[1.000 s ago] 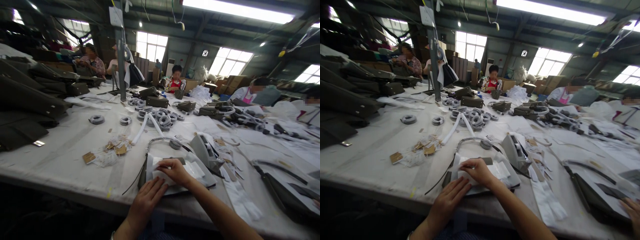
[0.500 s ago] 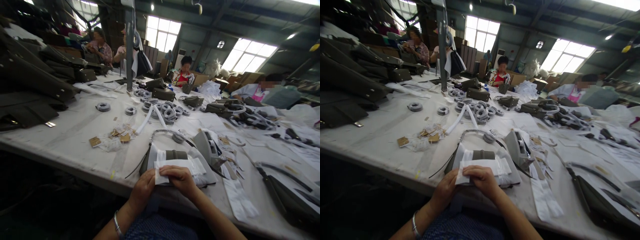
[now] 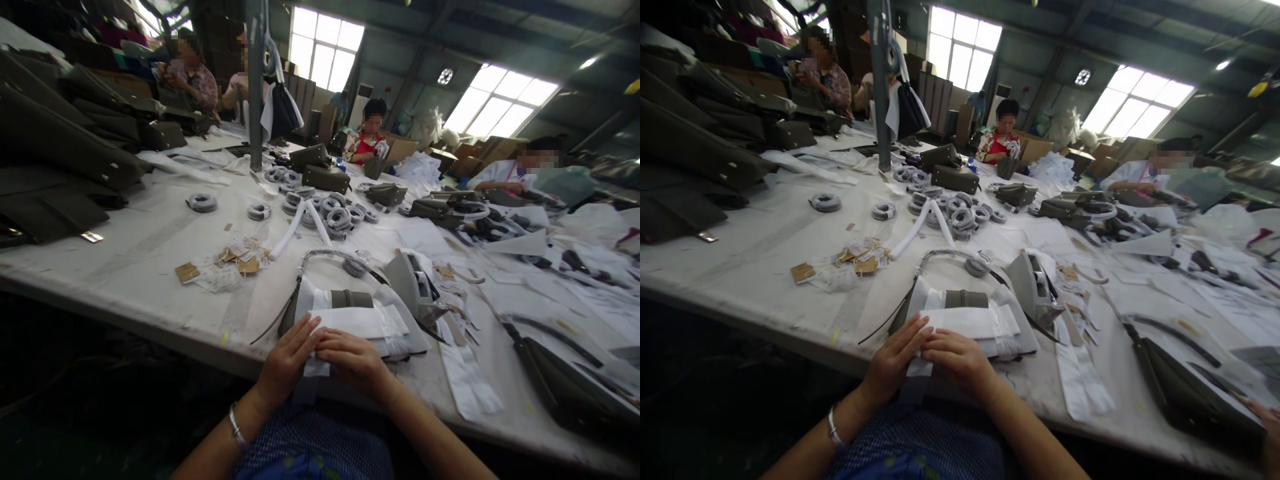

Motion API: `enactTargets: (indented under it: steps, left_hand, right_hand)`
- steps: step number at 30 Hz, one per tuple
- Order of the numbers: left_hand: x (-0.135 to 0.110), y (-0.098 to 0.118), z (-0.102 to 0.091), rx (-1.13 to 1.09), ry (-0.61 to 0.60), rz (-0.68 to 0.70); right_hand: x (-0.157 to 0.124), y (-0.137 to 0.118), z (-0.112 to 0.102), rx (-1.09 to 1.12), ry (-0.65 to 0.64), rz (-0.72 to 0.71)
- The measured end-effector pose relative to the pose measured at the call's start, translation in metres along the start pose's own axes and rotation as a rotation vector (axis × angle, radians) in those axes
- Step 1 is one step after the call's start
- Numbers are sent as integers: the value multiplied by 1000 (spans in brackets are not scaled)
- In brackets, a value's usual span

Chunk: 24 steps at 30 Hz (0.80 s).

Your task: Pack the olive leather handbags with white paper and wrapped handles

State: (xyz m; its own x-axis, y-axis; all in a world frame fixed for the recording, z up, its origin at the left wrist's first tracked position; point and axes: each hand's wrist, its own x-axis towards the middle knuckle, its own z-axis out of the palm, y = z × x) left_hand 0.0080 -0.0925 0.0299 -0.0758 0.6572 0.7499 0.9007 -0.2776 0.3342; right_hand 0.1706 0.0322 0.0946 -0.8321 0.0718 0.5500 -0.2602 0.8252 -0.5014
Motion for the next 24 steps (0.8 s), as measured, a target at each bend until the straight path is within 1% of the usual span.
enactTargets:
  steps: [2,3,5,7,8,9,12,14,16,19,21,22,24]
  left_hand:
    - [2,-1,-2,7,-15,64]
    - [3,-1,-3,13,-24,73]
    - [4,0,-4,32,-36,66]
    - [5,0,-4,46,-43,62]
    - [5,0,-4,50,-41,61]
    - [4,1,-3,51,-42,59]
    - [2,0,0,44,-56,52]
    - [0,0,-1,24,-84,49]
    - [-1,1,-6,-10,-136,46]
    - [3,3,-19,-60,-272,31]
    - [8,4,-27,-75,-341,32]
    - [9,4,-29,-75,-360,38]
    - [12,3,-29,-53,-345,49]
  right_hand:
    - [2,-7,-5,55,-17,53]
    - [4,-11,-8,96,-8,98]
    - [7,-17,-12,126,80,202]
    - [10,-18,-10,34,166,284]
    - [10,-16,-8,-46,168,307]
    - [10,-14,-4,-130,140,316]
    - [5,-4,7,-315,0,282]
    - [1,0,12,-373,-39,252]
    - [-3,2,14,-403,-44,230]
    - [-5,3,15,-431,-47,206]
    - [-6,3,15,-455,-42,188]
    - [-7,4,15,-470,-43,178]
    - [-8,7,16,-498,-58,157]
